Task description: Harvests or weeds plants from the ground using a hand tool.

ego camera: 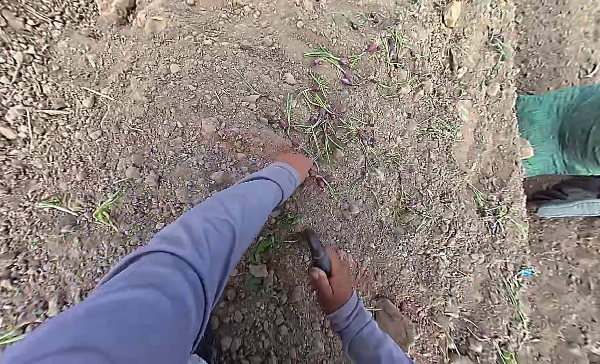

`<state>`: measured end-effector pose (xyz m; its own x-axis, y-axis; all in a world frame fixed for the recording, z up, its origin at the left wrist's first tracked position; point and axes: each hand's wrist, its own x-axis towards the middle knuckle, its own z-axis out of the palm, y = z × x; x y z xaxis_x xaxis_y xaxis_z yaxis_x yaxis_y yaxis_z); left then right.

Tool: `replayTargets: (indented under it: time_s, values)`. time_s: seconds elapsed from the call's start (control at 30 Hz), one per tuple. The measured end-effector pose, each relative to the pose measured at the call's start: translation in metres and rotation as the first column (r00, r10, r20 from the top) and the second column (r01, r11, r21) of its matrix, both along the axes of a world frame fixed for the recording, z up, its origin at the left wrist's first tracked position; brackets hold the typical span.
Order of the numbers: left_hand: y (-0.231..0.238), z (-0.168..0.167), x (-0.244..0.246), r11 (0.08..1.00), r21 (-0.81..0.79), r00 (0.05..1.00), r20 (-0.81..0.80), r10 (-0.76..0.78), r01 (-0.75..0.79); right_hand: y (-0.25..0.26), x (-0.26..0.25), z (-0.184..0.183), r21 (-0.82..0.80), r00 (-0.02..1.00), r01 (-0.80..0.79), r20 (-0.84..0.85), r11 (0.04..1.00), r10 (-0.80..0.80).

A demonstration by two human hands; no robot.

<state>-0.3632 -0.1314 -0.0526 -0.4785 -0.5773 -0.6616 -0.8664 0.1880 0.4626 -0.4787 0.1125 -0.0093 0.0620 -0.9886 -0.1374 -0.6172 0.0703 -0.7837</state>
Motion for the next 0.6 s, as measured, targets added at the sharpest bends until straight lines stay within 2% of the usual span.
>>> replayTargets:
  time_s: [0.1,0.2,0.27,0.33,0.4,0.47,0.5,0.6]
  values:
    - [-0.006,-0.003,0.022,0.985,-0.092,0.984,0.094,0.154,-0.145,0.0,-0.004,0.0,0.001,0.999,-0.018,0.029,1.0,0.018]
    - [-0.007,-0.009,0.079,0.957,-0.129,0.937,0.205,0.283,-0.261,-0.002,-0.005,0.0,-0.034,0.998,-0.042,0.038,0.999,0.043]
    - [-0.004,0.0,0.12,0.932,-0.131,0.897,0.254,0.361,-0.338,-0.001,-0.004,-0.003,-0.004,0.993,-0.046,0.105,0.999,0.046]
    - [-0.002,0.01,0.151,0.865,-0.187,0.847,0.187,0.497,-0.466,0.0,-0.002,-0.006,0.046,0.985,-0.045,0.171,0.998,0.036]
    - [-0.004,0.021,0.155,0.81,-0.206,0.826,0.019,0.564,-0.548,0.001,0.003,-0.008,0.062,0.98,-0.024,0.201,0.998,0.011]
    - [-0.011,0.025,0.128,0.853,-0.153,0.865,-0.144,0.48,-0.499,-0.001,0.007,-0.01,0.059,0.978,-0.003,0.207,0.998,-0.009]
    - [-0.015,0.024,0.105,0.901,-0.121,0.904,-0.161,0.397,-0.417,-0.002,0.009,-0.01,0.063,0.979,0.002,0.204,0.998,-0.015]
    - [-0.018,0.02,0.043,0.988,-0.035,0.988,0.025,0.151,-0.15,-0.004,0.013,-0.007,0.096,0.983,-0.015,0.183,0.995,-0.003]
